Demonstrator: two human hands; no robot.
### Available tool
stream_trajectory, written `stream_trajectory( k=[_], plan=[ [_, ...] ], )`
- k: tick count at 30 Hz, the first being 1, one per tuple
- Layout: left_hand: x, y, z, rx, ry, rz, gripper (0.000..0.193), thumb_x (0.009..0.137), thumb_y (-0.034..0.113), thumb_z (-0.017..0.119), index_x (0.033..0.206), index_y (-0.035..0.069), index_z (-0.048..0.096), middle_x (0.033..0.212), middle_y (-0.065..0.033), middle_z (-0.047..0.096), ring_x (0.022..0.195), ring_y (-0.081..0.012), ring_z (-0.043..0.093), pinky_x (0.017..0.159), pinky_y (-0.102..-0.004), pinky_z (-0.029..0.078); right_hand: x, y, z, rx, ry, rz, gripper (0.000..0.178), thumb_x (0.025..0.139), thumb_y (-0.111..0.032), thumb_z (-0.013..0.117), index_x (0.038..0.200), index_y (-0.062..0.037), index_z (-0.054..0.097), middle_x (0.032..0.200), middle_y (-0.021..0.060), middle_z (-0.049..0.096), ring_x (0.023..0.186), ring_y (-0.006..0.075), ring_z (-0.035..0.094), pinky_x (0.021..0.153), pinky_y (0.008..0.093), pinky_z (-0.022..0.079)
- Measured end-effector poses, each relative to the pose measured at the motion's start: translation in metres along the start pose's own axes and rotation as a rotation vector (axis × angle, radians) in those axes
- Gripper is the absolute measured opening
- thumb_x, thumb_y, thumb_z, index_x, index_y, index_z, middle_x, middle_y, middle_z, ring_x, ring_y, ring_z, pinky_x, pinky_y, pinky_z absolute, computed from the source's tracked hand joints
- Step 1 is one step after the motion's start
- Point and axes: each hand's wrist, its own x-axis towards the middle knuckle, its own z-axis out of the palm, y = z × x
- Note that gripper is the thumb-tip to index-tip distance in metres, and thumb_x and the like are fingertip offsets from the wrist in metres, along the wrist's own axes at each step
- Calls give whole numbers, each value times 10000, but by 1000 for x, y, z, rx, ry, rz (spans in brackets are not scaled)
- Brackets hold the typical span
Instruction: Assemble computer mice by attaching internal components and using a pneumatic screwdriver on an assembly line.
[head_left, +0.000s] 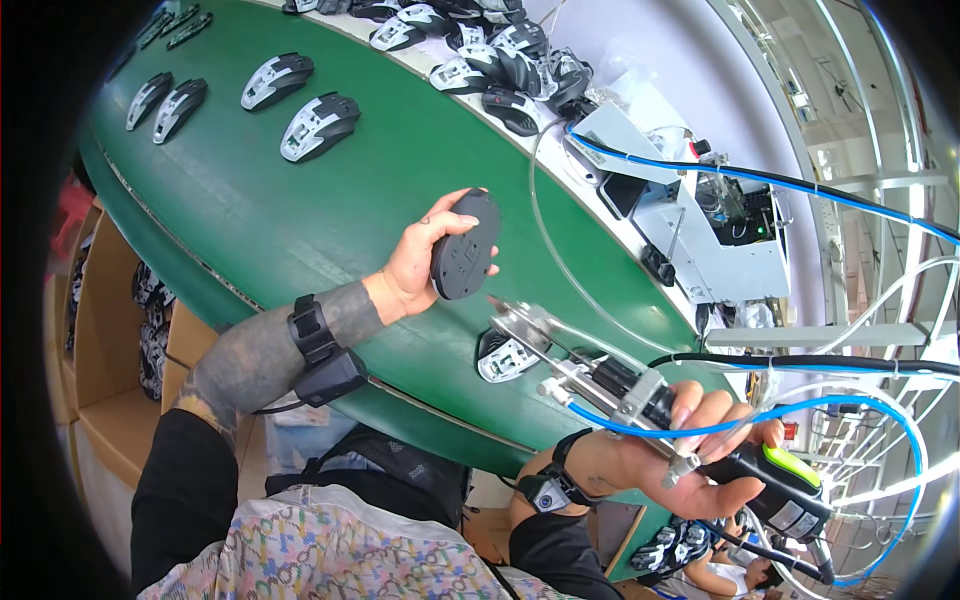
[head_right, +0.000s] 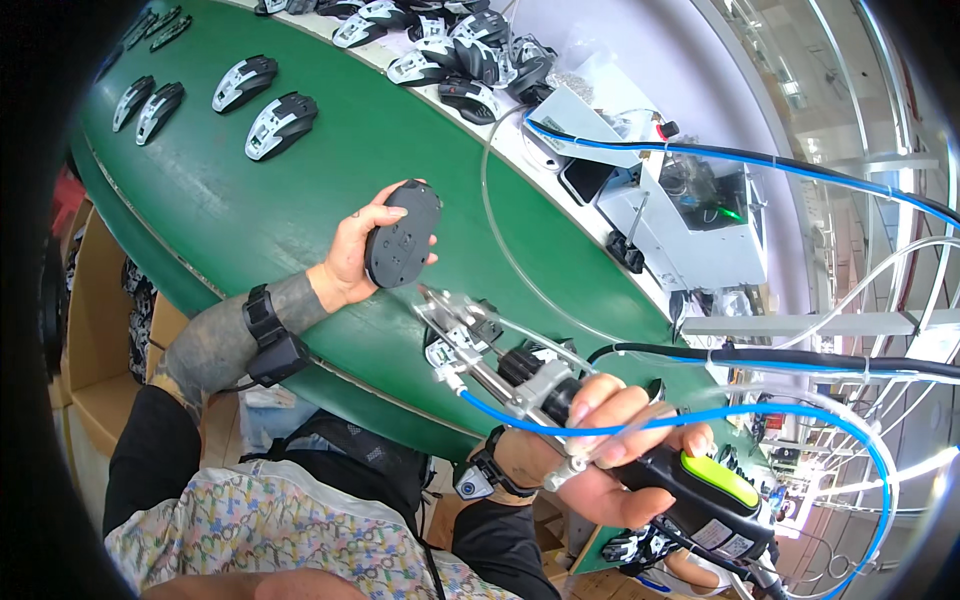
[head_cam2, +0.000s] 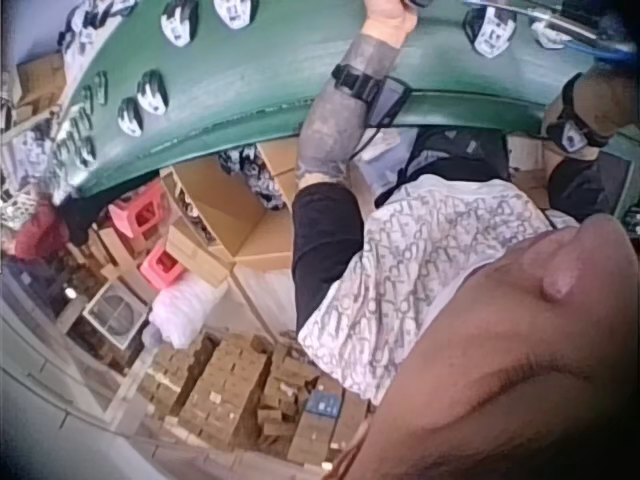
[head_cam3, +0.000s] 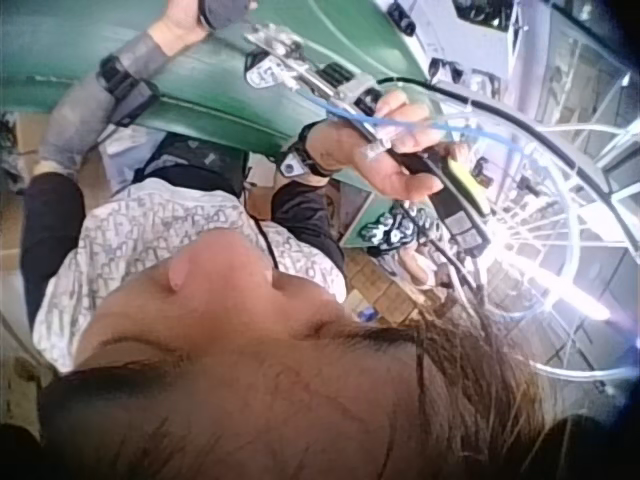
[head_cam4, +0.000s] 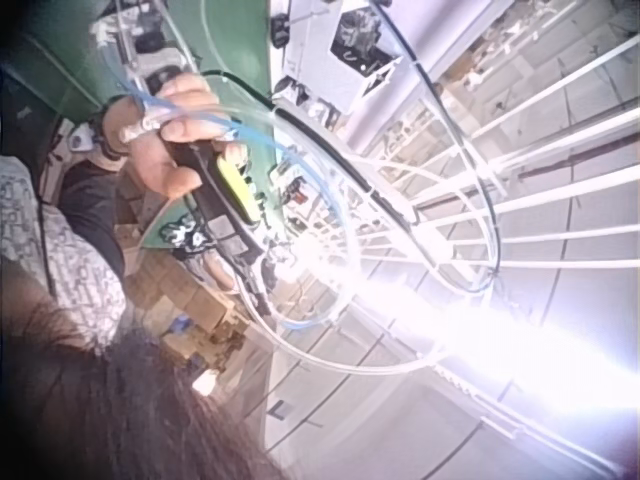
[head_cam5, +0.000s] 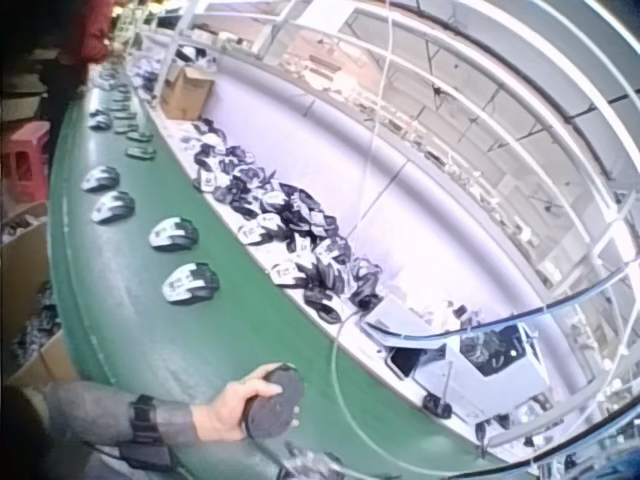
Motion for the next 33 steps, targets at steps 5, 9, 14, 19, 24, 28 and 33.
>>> stream_trajectory(
  k=[5, 9, 14, 19, 24, 28, 33],
  plan=[
    [-7, -5, 6, -32, -72, -34, 522, 802, 185, 517, 1297, 88, 382, 1084, -124, 491, 889, -245, 576, 760, -412, 528, -7, 16, 6, 32, -17, 0, 483, 893, -376, 511, 1229, -74, 342, 720, 64, 516, 550, 187, 513, 587, 354, 446],
    [-8, -5, 4, -47, -93, -40, 520, 806, 185, 513, 1300, 90, 382, 1098, -124, 490, 895, -249, 575, 771, -416, 526, -11, 23, 9, 26, -20, 31, 469, 895, -360, 516, 1220, -73, 336, 715, 75, 522, 534, 203, 528, 585, 362, 456],
    [-8, -4, 6, -36, -97, -32, 516, 808, 184, 509, 1298, 88, 382, 1099, -123, 489, 892, -248, 574, 775, -415, 526, -9, 20, 10, 1, -7, 33, 443, 893, -351, 520, 1200, -85, 344, 711, 76, 521, 541, 205, 534, 581, 364, 457],
    [-11, -4, 8, -61, -136, -23, 505, 813, 172, 499, 1296, 86, 380, 1097, -125, 490, 887, -246, 574, 776, -415, 527, -10, 23, 11, -11, 2, 53, 437, 889, -359, 521, 1175, -77, 349, 705, 73, 525, 546, 204, 540, 571, 364, 455],
    [-10, -7, 10, -129, -92, -47, 471, 824, 178, 486, 1272, 77, 380, 1086, -121, 494, 876, -244, 579, 772, -414, 530, -12, 30, 10, -3, -32, 62, 398, 889, -361, 518, 1124, -89, 345, 708, 76, 516, 561, 199, 538, 562, 357, 455],
    [-6, -9, 4, -53, -75, -30, 467, 823, 194, 494, 1260, 75, 381, 1079, -122, 498, 873, -239, 581, 762, -405, 532, -11, 30, 14, -48, -12, 100, 448, 889, -361, 518, 1190, -88, 328, 712, 74, 509, 588, 197, 534, 568, 350, 450],
    [5, -12, -3, 90, 66, -19, 487, 812, 206, 489, 1268, 77, 376, 1104, -135, 497, 867, -259, 587, 767, -425, 530, -2, 5, 8, 27, -23, 40, 446, 870, -372, 521, 1171, -56, 428, 672, 25, 442, 556, 137, 443, 563, 286, 337]
  ],
)
